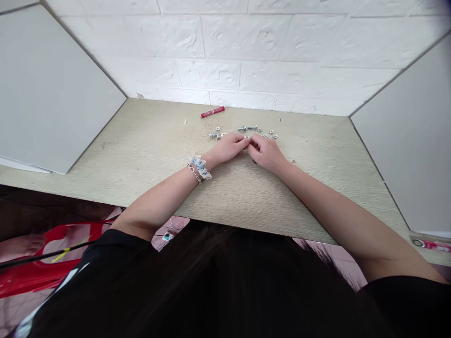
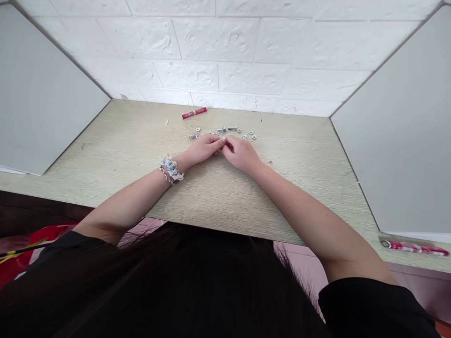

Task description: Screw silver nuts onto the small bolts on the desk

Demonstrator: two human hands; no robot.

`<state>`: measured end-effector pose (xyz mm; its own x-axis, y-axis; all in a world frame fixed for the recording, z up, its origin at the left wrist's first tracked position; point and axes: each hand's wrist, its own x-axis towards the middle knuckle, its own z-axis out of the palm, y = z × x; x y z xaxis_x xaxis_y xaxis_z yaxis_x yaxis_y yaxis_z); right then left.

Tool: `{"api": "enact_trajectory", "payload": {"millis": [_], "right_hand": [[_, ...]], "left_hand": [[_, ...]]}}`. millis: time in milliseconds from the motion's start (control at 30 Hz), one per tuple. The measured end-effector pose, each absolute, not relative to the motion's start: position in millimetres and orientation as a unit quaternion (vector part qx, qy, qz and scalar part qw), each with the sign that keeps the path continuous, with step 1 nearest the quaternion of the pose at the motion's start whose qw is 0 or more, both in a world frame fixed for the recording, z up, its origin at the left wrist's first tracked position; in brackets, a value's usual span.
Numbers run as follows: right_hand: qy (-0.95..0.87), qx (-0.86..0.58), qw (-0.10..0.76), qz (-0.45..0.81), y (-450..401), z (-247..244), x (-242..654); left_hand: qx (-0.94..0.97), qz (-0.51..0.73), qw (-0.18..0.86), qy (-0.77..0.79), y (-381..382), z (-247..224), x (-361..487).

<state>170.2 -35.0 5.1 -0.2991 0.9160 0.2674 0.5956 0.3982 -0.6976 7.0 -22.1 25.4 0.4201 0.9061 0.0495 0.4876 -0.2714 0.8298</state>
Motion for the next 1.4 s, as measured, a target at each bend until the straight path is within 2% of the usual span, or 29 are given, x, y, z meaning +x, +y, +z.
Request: {"api": "enact_trajectory", "payload": {"millis": [600,1400], "right_hand": [[-0.779,-0.49,0.318,0.226,-33.7,6.9,170.1],[-0.774,-0.458,0.347,0.266,-31.6,-0.8,172.8]], "left_hand": [[0.763,0.266,0.359,0.466,-25.2,27.5,8.8],[0.684,0.288,0.489,0.459,-17.1,27.5,3.8]]}}
